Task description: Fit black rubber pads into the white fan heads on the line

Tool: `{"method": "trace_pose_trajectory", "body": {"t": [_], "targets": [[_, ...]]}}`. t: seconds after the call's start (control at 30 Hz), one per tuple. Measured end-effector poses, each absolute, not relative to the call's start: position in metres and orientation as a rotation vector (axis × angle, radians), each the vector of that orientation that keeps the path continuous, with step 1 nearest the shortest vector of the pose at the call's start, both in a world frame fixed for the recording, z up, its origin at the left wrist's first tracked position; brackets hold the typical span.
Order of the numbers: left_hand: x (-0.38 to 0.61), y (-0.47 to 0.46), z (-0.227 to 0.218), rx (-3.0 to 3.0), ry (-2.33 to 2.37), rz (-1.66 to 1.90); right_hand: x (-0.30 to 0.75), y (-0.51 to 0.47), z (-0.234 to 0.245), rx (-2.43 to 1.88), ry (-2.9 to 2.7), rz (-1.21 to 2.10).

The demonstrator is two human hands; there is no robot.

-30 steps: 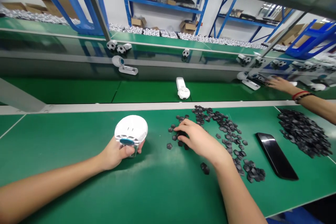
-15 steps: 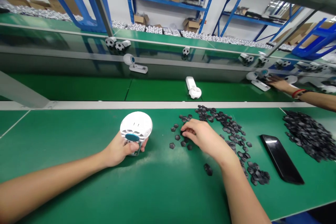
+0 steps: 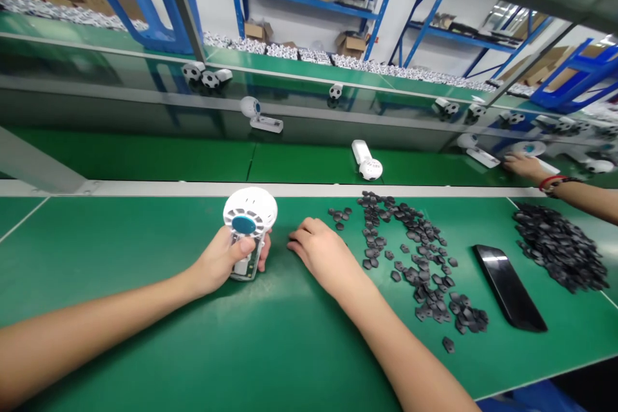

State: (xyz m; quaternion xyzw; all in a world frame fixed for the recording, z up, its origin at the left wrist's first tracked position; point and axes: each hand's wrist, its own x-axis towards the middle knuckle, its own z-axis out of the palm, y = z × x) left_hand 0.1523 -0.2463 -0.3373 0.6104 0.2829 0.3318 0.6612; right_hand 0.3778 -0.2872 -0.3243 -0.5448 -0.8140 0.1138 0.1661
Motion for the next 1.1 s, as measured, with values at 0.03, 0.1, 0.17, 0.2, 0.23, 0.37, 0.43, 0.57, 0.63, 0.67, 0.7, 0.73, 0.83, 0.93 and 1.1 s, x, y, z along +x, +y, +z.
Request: {"method": "trace_pose_trajectory", "body": {"t": [0.03, 0.1, 0.17, 0.2, 0.23, 0.37, 0.43, 0.57, 0.63, 0.67, 0.7, 0.73, 0.83, 0.93, 1.1], "targets": [[0.153, -0.246, -0.337, 1.364, 0.632, 0.753, 0.380, -0.288, -0.324, -1.530, -2.311, 0.367], [0.154, -0.245, -0.337, 1.334, 0.621, 0.751, 0.388, -0.288, -0.322, -1.495, -2.292, 0.438], [0.154, -0.245, -0.337, 1.315, 0.616, 0.747, 0.393, -0.288, -0.321, -1.474, -2.282, 0.487], [0.154, -0.245, -0.338, 1.307, 0.615, 0.745, 0.394, -0.288, -0.321, -1.468, -2.277, 0.502], [0.154, -0.246, -0.338, 1.299, 0.614, 0.746, 0.394, -0.287, -0.321, -1.467, -2.272, 0.509], [0.153, -0.246, -0.338, 1.280, 0.606, 0.745, 0.393, -0.285, -0.321, -1.500, -2.242, 0.466], [0.153, -0.245, -0.338, 1.282, 0.608, 0.741, 0.398, -0.284, -0.319, -1.547, -2.193, 0.391], [0.153, -0.243, -0.337, 1.283, 0.603, 0.731, 0.428, -0.287, -0.308, -1.640, -2.074, 0.360], [0.154, -0.242, -0.337, 1.281, 0.597, 0.724, 0.445, -0.290, -0.302, -1.700, -2.104, 0.476], [0.154, -0.242, -0.337, 1.280, 0.595, 0.721, 0.452, -0.292, -0.300, -1.729, -2.132, 0.544], [0.154, -0.242, -0.337, 1.278, 0.595, 0.719, 0.457, -0.294, -0.299, -1.750, -2.162, 0.606], [0.154, -0.242, -0.336, 1.276, 0.595, 0.720, 0.460, -0.295, -0.298, -1.762, -2.189, 0.650], [0.154, -0.241, -0.337, 1.271, 0.601, 0.722, 0.459, -0.297, -0.300, -1.784, -2.238, 0.673], [0.153, -0.241, -0.338, 1.277, 0.595, 0.723, 0.449, -0.296, -0.304, -1.808, -2.273, 0.672], [0.152, -0.240, -0.341, 1.282, 0.599, 0.719, 0.433, -0.295, -0.304, -1.847, -2.201, 0.523]]}}
